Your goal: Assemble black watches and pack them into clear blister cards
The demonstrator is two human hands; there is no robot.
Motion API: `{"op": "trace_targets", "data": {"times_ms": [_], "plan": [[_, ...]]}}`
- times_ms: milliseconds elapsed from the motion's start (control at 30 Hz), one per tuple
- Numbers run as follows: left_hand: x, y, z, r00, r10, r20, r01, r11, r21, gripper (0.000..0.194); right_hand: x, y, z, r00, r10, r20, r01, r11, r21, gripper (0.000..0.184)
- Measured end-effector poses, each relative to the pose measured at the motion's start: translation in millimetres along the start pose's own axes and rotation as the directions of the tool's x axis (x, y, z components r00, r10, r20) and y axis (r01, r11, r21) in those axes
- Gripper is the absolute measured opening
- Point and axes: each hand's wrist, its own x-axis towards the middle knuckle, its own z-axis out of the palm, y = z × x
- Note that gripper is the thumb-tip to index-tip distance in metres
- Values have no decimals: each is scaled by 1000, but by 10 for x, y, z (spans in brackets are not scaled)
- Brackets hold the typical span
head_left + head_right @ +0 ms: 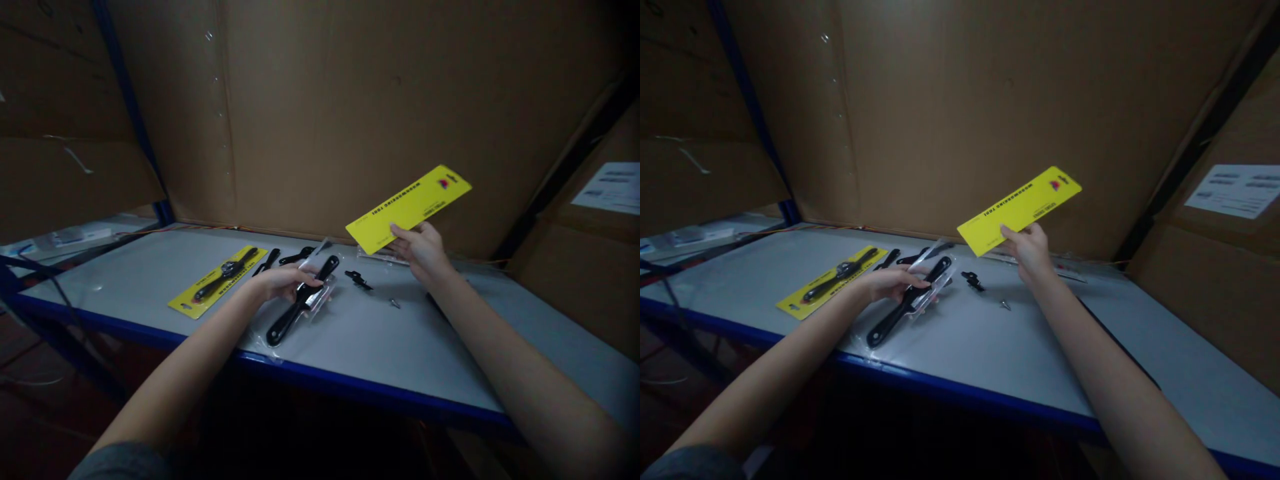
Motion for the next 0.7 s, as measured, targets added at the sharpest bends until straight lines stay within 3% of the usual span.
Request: {"op": "trace_targets", "data": {"times_ms": [167, 267, 467, 700], "plan": [[-41, 2, 38, 999, 26, -24, -24, 998, 53, 48, -50, 112, 34, 985, 155, 73, -151, 986, -67, 34], [-43, 4, 25, 997, 43, -58, -37, 994, 106, 53, -85, 99, 81, 986, 147, 84, -140, 987, -84, 33], [-21, -1, -3, 998, 63, 17, -65, 973, 220, 60, -79, 36, 92, 993, 117, -12, -118, 989, -89, 34], [-40, 11, -5, 999, 43, -1, -40, 948, 315, 63, -69, 63, 75, 993, 113, -25, -115, 988, -99, 32]]}}
